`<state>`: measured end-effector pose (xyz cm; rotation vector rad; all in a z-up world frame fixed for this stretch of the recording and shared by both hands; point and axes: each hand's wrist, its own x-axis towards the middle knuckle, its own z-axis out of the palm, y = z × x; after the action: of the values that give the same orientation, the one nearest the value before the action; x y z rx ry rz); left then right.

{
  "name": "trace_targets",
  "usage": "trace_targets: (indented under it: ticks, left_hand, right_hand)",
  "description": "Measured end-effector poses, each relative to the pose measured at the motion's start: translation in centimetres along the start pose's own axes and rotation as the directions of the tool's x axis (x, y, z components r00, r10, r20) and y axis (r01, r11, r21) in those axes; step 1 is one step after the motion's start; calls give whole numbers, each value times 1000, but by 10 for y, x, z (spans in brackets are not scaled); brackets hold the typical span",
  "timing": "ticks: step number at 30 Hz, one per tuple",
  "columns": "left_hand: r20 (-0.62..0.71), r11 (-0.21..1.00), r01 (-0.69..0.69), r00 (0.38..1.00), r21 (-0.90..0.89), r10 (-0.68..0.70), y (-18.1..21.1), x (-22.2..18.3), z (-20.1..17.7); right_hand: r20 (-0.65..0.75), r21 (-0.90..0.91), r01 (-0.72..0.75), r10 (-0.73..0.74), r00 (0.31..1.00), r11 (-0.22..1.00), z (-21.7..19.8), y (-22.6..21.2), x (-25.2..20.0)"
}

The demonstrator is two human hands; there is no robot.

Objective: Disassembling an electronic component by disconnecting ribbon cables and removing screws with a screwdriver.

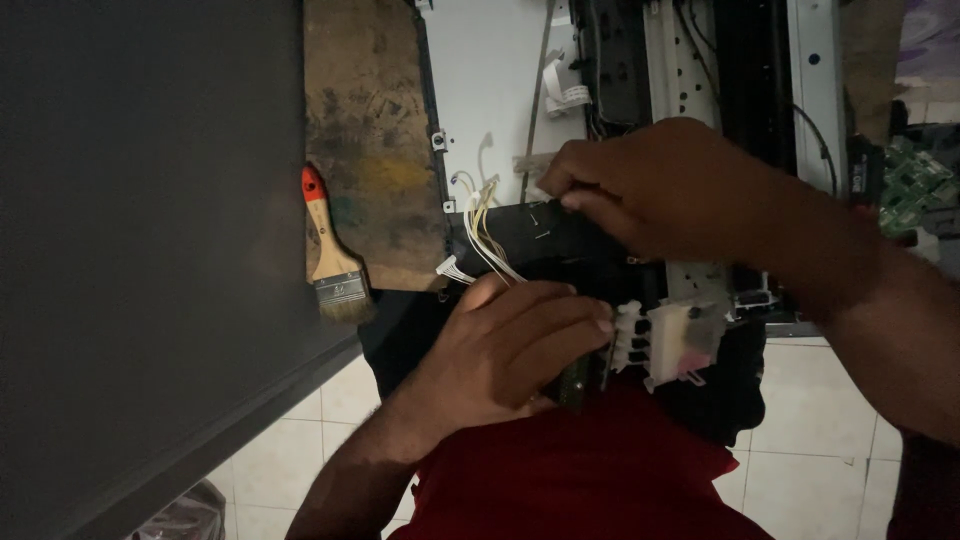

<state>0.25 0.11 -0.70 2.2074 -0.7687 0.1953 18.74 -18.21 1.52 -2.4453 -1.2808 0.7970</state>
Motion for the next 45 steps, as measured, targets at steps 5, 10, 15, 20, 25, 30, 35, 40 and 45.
trace_targets:
  ticks: [5, 10, 15, 20, 25, 30, 35, 40, 45]
  left_hand:
    - [-4, 1000, -7, 1000, -9, 7, 2, 2, -2]
    - [49, 1000, 19, 999, -15, -19, 2, -1, -4]
    - [179, 997, 83, 980, 4, -83, -13, -8, 2]
    - [-64, 964, 203, 974, -175, -216, -6, -5, 6]
    - [-77, 958, 232, 966, -166, -247, 2, 13, -7]
    - [-111, 947, 264, 952, -182, -287, 14, 20, -8]
    - [-118, 883, 352, 907, -310, -403, 23, 23, -7]
    - [-156, 872, 282, 917, -400, -368, 17, 21, 0]
    - [-180, 903, 233, 933, -361, -313, 13, 20, 0]
  right_hand:
    - [-36, -4, 80, -80, 996, 997, 2, 6, 0]
    - [-98, 78, 72, -64, 993, 994, -3, 6, -20]
    - [-352, 286, 296, -187, 917, 912, -2, -1, -63]
    - [-421, 427, 293, -99, 902, 856, 23, -10, -90]
    - [-445, 514, 313, -64, 893, 799, 21, -14, -90]
    - [-428, 487, 301, -76, 900, 820, 16, -16, -92]
    - [-355, 211, 240, -154, 922, 948, 8, -27, -98]
    - [-321, 164, 241, -179, 930, 957, 15, -24, -93]
    - [-301, 123, 207, -162, 940, 971, 21, -27, -85]
